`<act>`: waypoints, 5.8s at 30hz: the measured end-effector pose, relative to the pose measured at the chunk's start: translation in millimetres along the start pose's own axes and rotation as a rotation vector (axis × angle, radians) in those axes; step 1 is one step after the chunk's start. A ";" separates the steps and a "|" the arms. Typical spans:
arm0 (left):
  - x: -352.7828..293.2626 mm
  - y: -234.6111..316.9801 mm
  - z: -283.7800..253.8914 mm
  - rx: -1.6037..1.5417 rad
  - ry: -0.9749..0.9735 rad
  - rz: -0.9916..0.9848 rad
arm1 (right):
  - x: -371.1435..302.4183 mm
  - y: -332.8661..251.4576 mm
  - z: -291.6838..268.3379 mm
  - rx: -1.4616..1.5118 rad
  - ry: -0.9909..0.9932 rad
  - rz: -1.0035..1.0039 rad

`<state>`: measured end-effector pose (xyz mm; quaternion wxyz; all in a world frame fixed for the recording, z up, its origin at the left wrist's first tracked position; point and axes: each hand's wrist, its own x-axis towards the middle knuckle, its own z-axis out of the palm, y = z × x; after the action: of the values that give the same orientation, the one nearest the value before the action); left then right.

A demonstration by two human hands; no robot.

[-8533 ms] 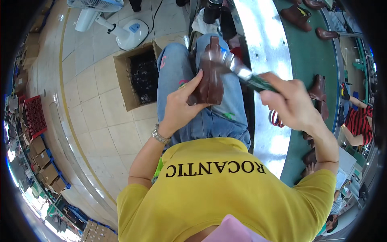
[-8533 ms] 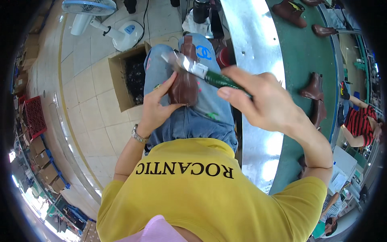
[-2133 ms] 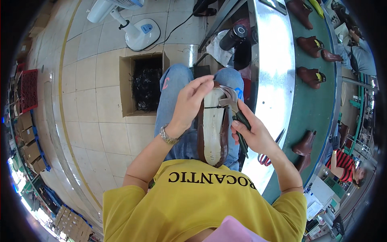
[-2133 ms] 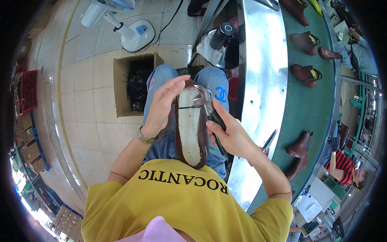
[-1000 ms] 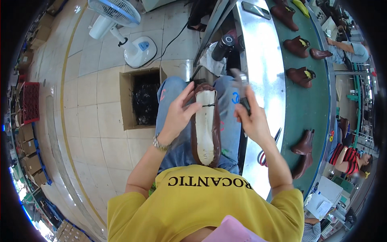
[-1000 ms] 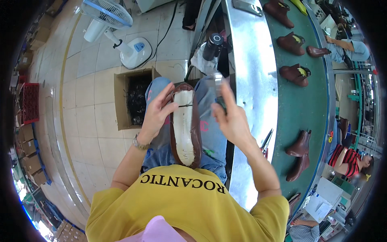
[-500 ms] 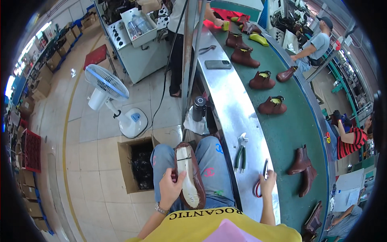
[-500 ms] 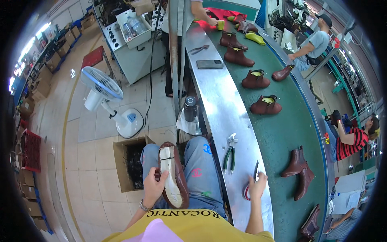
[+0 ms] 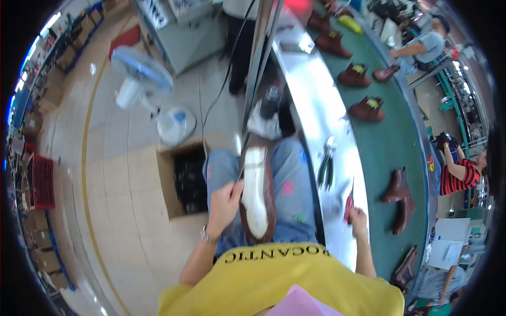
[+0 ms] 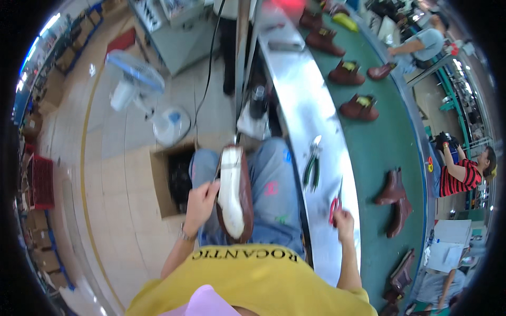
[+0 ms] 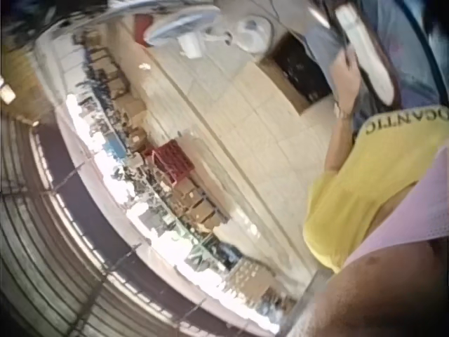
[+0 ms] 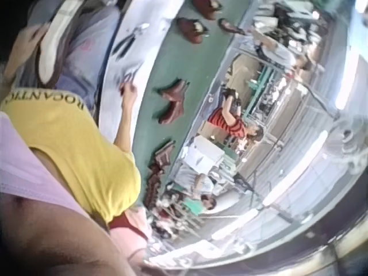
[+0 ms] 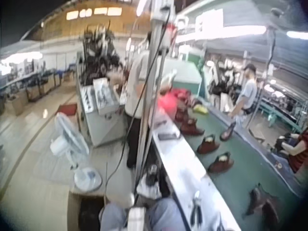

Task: Finishing and inspecting leather boots on a production line, trimming excess material and checking seams.

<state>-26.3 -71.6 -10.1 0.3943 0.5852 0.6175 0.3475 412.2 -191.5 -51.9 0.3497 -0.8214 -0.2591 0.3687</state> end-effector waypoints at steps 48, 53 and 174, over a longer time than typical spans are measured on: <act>78.4 37.0 56.5 0.478 0.180 0.979 | -1.5 41.4 66.2 -0.295 0.729 -0.478; 84.2 35.8 57.7 0.478 0.173 1.016 | 4.4 33.4 63.2 -0.286 0.721 -0.514; 69.8 41.3 89.0 0.843 0.021 0.857 | -36.4 -213.4 161.6 -0.938 -0.268 -0.894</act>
<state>71.4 -1.8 -18.7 -0.0530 0.8844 0.4153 0.2066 227.5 -21.8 48.7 0.0389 -0.6469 -0.7495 0.1350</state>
